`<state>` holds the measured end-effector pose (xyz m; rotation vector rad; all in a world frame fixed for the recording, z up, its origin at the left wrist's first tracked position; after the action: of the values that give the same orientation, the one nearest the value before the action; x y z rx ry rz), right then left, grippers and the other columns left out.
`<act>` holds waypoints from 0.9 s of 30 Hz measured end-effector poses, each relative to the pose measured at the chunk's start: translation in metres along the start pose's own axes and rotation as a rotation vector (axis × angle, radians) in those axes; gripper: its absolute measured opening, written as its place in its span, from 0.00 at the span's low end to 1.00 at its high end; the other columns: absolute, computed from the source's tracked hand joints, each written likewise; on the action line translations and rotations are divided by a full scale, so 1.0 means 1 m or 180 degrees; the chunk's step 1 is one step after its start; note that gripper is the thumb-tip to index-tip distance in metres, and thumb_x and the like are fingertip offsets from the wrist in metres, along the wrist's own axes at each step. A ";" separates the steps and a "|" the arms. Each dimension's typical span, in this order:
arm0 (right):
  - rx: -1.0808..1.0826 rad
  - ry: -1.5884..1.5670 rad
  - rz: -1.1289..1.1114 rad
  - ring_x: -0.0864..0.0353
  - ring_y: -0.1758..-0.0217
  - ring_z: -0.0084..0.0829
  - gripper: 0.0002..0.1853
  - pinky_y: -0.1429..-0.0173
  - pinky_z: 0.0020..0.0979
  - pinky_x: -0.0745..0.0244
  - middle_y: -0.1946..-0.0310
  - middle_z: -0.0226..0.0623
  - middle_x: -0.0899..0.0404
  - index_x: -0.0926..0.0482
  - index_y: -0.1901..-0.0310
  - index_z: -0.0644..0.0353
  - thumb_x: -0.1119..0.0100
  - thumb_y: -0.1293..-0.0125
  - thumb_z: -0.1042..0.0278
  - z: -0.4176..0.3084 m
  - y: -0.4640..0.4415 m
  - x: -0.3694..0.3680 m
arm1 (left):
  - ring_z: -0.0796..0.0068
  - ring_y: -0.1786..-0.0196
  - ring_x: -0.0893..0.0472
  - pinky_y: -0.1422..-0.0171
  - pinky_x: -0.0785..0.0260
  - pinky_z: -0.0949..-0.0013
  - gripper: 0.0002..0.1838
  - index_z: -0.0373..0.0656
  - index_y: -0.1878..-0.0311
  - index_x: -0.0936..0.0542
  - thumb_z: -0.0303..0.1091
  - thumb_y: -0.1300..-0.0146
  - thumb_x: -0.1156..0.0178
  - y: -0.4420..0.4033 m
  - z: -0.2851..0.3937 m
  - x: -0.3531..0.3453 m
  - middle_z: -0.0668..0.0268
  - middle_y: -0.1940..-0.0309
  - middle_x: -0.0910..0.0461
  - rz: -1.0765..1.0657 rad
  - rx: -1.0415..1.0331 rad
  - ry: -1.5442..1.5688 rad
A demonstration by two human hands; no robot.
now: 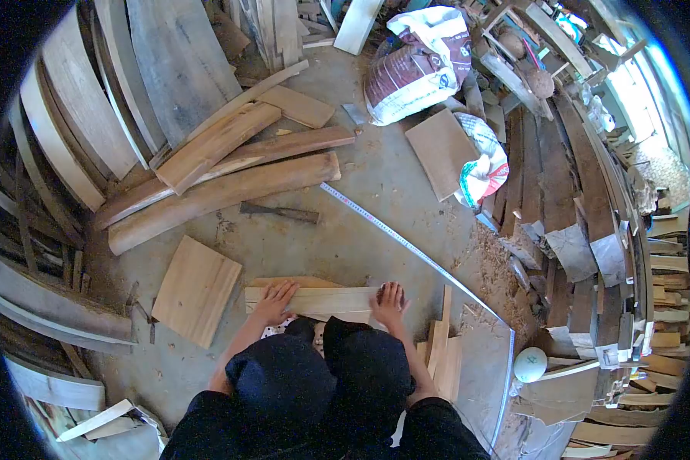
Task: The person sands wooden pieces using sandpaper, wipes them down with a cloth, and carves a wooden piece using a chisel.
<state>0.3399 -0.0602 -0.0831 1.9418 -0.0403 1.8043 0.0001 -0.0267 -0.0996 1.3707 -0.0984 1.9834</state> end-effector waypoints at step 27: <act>0.0894 -0.0296 0.0995 0.55 0.26 0.42 0.34 0.34 0.66 0.64 0.29 0.36 0.53 0.45 0.33 0.48 0.58 0.37 0.39 0.020 -0.011 -0.057 | 0.65 0.26 0.55 0.26 0.69 0.50 0.45 0.57 0.28 0.57 0.59 0.42 0.48 -0.002 -0.001 -0.002 0.69 0.27 0.56 0.0133 -0.0056 0.0080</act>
<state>0.3548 -0.0747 -0.1412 2.3237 -0.1345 2.0037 0.0003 -0.0261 -0.1027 1.3421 -0.1337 2.0291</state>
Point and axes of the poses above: each hand's wrist, its own y-axis away from the middle knuckle, its own x-axis out of the back of the hand, z = x × y, the point moved 1 cm from there along -y, towards the middle knuckle
